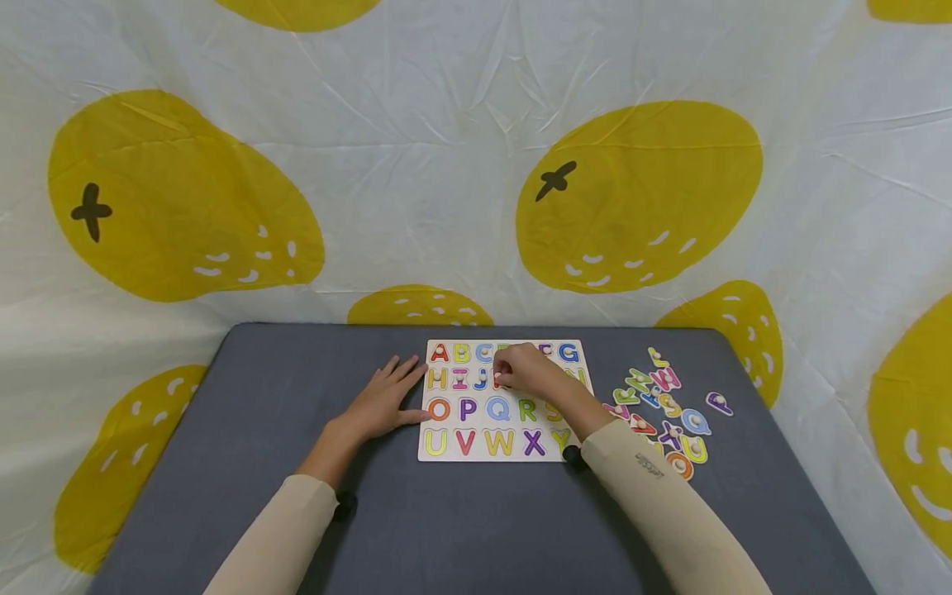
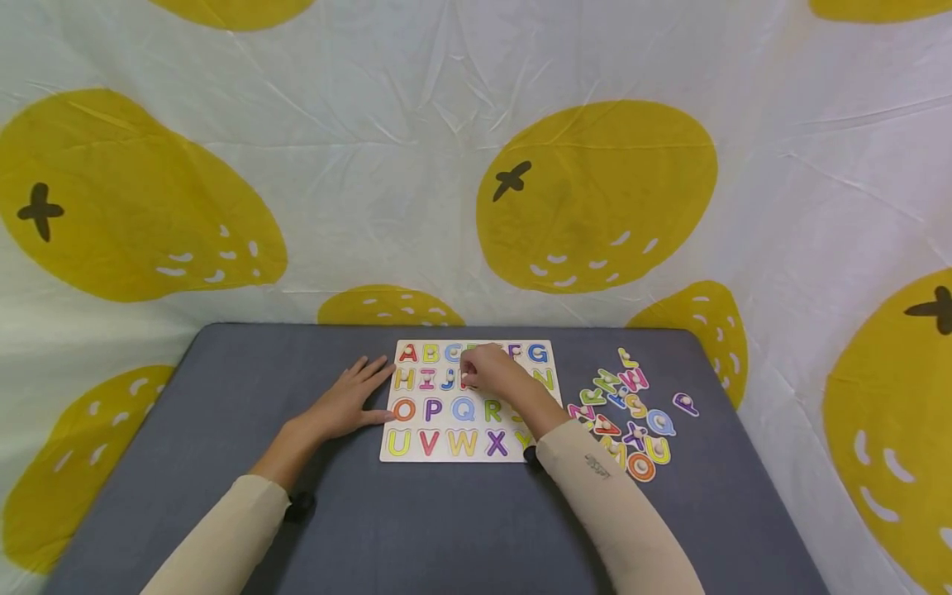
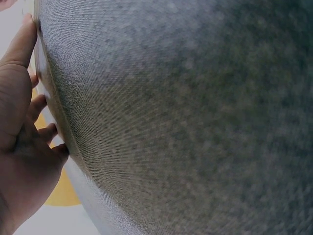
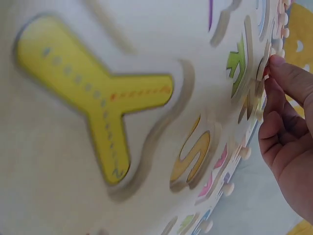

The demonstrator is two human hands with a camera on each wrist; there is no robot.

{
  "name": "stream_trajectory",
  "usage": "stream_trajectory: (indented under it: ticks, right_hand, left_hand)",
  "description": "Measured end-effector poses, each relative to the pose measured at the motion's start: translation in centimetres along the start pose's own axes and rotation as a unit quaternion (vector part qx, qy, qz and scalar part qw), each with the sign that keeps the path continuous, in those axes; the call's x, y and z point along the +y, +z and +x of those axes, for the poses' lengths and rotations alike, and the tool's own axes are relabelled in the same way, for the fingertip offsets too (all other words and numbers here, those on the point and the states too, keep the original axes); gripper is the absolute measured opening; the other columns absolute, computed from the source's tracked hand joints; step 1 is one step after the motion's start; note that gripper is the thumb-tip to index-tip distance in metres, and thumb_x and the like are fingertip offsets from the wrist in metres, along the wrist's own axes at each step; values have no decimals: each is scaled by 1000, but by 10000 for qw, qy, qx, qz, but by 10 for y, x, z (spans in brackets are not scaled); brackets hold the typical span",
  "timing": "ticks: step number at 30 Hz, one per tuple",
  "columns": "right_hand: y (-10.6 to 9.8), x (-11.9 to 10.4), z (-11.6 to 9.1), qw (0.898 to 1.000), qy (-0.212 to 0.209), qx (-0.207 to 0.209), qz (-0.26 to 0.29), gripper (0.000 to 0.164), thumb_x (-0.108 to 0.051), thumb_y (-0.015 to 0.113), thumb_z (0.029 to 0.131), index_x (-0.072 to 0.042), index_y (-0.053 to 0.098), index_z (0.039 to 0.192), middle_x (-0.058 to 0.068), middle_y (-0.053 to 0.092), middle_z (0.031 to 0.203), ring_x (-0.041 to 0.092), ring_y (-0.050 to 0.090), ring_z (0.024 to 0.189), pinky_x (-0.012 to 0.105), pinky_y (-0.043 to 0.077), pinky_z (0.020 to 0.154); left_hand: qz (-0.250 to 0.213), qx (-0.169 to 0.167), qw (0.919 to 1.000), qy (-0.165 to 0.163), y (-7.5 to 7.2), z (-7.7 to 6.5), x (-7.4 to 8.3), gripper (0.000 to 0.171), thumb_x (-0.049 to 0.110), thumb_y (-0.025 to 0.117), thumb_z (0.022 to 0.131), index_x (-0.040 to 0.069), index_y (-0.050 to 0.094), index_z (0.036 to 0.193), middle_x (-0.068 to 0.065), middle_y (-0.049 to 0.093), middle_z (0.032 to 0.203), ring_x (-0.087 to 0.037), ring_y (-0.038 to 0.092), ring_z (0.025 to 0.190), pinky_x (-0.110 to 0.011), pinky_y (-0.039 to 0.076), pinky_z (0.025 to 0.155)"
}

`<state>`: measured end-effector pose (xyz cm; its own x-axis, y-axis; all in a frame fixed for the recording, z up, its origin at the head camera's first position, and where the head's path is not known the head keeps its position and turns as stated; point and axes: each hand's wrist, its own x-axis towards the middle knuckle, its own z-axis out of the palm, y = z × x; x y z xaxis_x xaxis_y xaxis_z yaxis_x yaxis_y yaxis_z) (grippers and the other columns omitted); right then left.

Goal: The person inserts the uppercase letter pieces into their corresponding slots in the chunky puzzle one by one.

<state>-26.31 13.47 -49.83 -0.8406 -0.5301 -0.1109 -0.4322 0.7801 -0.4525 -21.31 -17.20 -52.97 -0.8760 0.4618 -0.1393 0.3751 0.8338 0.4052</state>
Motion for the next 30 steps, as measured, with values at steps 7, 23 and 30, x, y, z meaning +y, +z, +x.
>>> stream_trajectory:
  ticks: [7, 23, 30]
  right_hand:
    - [3, -4, 2, 9998, 177, 95, -27, 11, -17, 75, 96, -14, 69, 87, -2, 61, 74, 12, 51, 68, 26, 42, 64]
    - [-12, 9, -27, 9986, 177, 359, 357, 10, -12, 74, 95, -8, 73, 104, -2, 65, 83, 11, 56, 75, 30, 49, 73]
    - [-28, 37, -55, 9959, 447, 655, 433, 13, -13, 72, 97, -5, 72, 108, 0, 66, 81, 12, 58, 71, 31, 49, 71]
  left_hand:
    - [-68, -33, 10000, -12, -1, 1, 0, 94, 54, 72, 92, 18, 26, 166, -11, 20, 173, -44, 8, 160, -65, 13, 126]
    - [-57, 50, 10000, 9, -4, -3, 5, 93, 52, 74, 92, 15, 30, 164, -14, 24, 171, -46, 12, 158, -67, 16, 124]
    - [-39, 38, 10000, 18, -2, -1, 3, 93, 54, 73, 92, 15, 30, 165, -14, 23, 172, -46, 12, 158, -66, 15, 125]
